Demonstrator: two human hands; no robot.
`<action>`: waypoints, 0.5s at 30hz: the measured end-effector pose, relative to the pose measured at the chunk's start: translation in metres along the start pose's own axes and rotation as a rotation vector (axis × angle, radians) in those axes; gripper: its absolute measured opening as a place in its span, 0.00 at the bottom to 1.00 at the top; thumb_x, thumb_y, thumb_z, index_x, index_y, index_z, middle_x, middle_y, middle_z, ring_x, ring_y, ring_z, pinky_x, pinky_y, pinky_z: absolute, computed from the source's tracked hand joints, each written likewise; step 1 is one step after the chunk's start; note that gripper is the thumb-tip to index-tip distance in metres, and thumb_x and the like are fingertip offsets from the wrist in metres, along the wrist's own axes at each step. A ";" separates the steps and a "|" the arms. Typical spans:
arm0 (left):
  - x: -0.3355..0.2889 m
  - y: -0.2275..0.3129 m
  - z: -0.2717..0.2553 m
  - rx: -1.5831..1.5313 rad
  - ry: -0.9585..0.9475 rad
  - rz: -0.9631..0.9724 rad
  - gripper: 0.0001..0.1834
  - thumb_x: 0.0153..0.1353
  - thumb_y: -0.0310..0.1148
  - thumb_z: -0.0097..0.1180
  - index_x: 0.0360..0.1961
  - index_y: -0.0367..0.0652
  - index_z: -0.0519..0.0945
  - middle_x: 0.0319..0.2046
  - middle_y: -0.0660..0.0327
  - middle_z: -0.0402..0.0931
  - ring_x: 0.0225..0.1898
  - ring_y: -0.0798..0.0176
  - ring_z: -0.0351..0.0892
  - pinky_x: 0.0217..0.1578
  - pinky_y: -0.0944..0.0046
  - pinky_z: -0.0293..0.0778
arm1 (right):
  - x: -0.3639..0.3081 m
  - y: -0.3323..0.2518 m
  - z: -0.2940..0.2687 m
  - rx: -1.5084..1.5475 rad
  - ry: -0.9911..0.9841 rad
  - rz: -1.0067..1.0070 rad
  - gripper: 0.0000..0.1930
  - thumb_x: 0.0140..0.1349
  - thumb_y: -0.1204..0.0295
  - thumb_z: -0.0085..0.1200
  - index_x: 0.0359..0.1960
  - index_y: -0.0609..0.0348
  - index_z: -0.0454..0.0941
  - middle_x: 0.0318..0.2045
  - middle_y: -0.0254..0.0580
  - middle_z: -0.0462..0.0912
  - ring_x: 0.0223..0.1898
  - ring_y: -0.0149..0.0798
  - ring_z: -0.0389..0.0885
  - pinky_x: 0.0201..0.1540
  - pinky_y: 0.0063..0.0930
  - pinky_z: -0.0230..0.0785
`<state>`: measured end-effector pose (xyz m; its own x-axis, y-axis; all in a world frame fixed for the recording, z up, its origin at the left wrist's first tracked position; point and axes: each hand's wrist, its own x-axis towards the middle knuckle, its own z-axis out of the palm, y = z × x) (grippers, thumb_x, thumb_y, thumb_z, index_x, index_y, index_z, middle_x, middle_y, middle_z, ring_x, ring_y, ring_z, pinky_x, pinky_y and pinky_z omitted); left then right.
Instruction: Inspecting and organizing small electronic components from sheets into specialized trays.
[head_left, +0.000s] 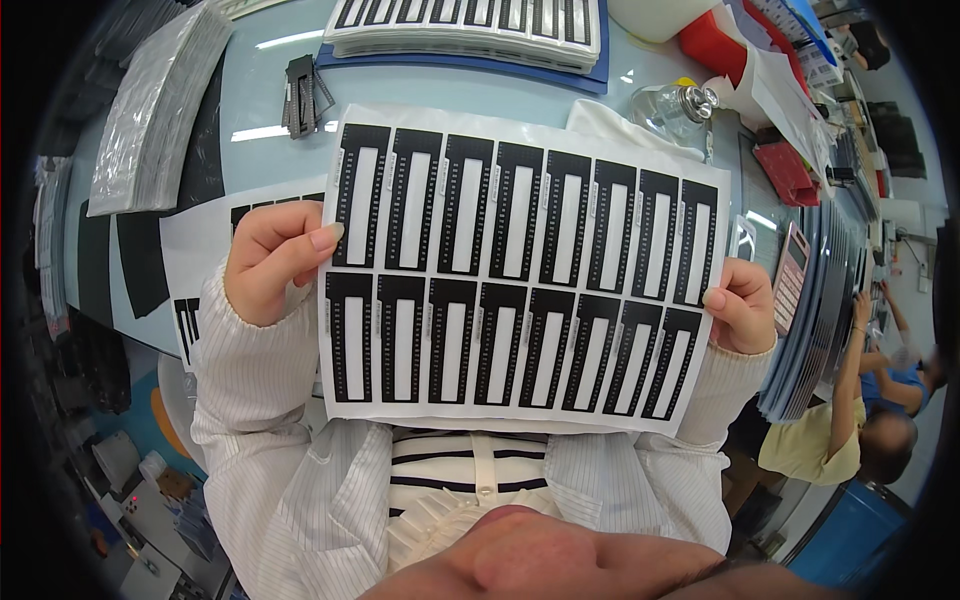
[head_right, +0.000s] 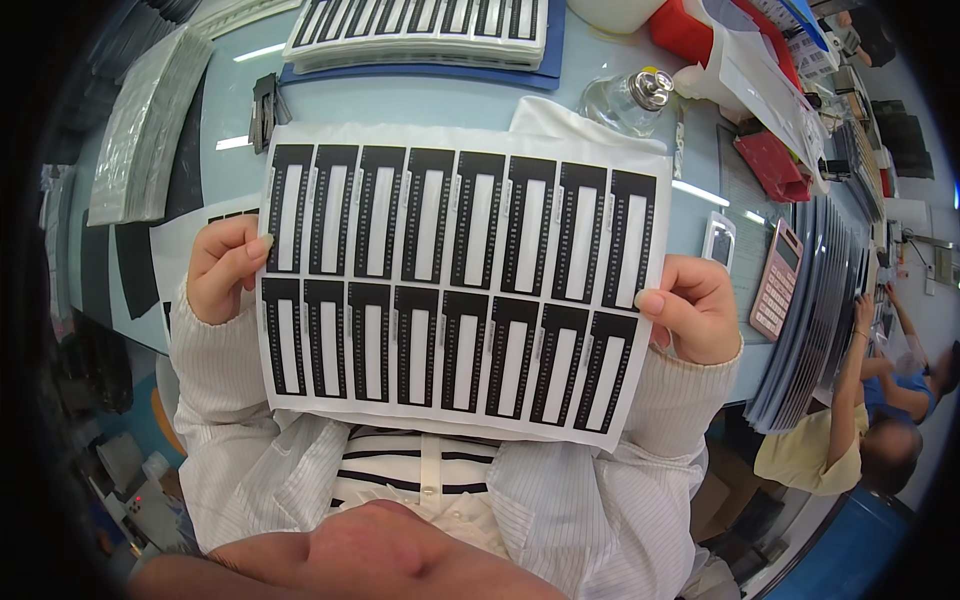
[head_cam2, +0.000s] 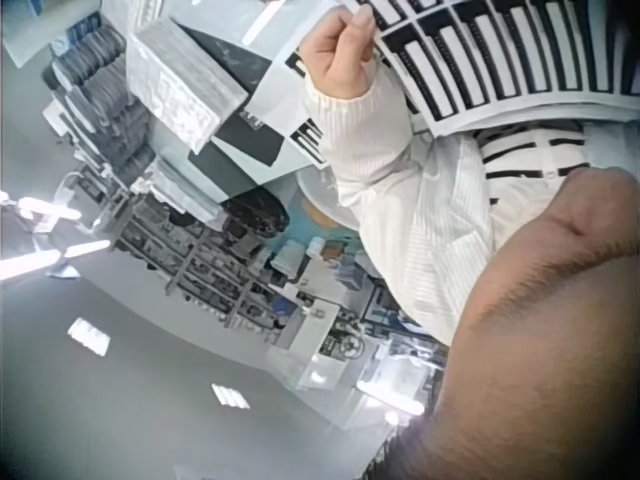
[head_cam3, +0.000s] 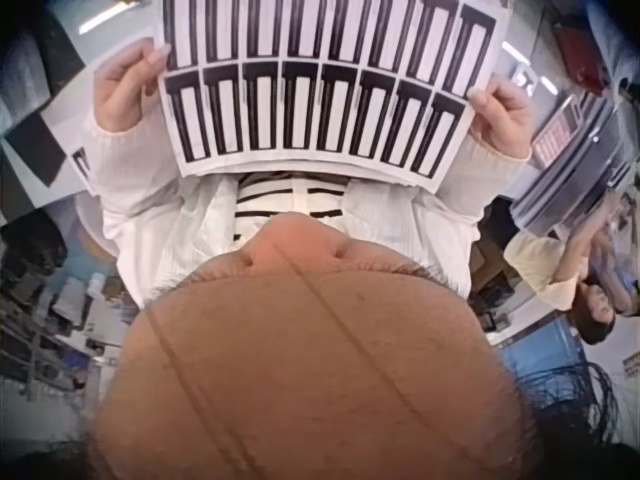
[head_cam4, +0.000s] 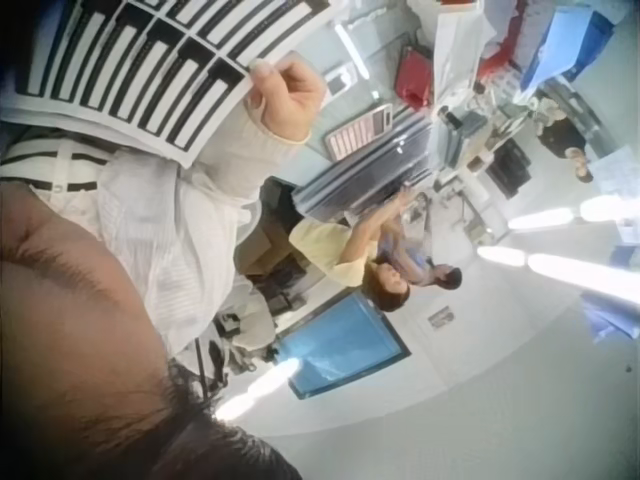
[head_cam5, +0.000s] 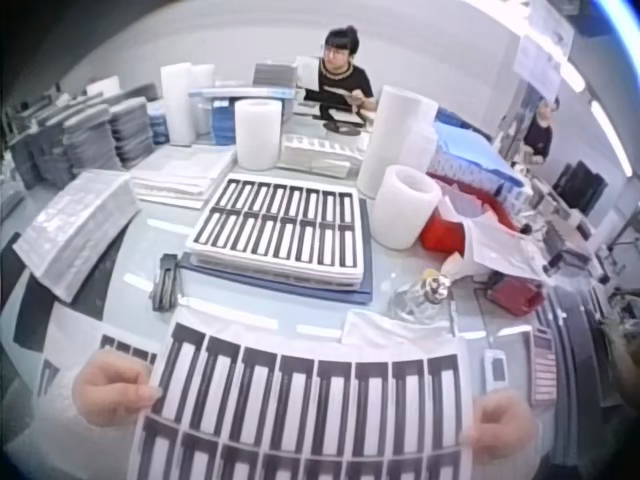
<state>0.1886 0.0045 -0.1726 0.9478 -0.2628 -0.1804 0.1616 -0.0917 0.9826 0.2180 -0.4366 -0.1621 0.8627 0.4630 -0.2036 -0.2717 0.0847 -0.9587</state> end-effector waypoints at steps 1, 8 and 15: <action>0.000 0.000 0.000 0.001 -0.001 -0.004 0.17 0.60 0.38 0.52 0.17 0.41 0.70 0.13 0.68 0.65 0.15 0.76 0.56 0.19 0.72 0.53 | 0.000 0.001 0.000 -0.001 0.002 -0.003 0.10 0.57 0.71 0.57 0.22 0.64 0.73 0.24 0.47 0.81 0.11 0.23 0.67 0.12 0.15 0.53; 0.001 0.000 0.001 -0.015 0.001 -0.001 0.17 0.60 0.38 0.52 0.17 0.41 0.69 0.13 0.68 0.65 0.15 0.76 0.55 0.19 0.72 0.52 | -0.001 -0.003 0.005 -0.006 0.048 0.010 0.13 0.57 0.70 0.59 0.20 0.63 0.72 0.16 0.38 0.76 0.10 0.22 0.63 0.14 0.16 0.52; 0.001 -0.002 0.001 -0.045 -0.005 -0.021 0.17 0.60 0.37 0.52 0.17 0.41 0.70 0.13 0.68 0.65 0.15 0.76 0.56 0.20 0.73 0.52 | -0.001 -0.005 0.006 0.005 0.070 0.023 0.13 0.56 0.70 0.59 0.20 0.64 0.72 0.19 0.42 0.78 0.10 0.22 0.63 0.14 0.16 0.51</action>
<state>0.1891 0.0034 -0.1749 0.9427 -0.2657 -0.2016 0.1943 -0.0538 0.9795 0.2163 -0.4318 -0.1556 0.8840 0.4018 -0.2391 -0.2938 0.0794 -0.9526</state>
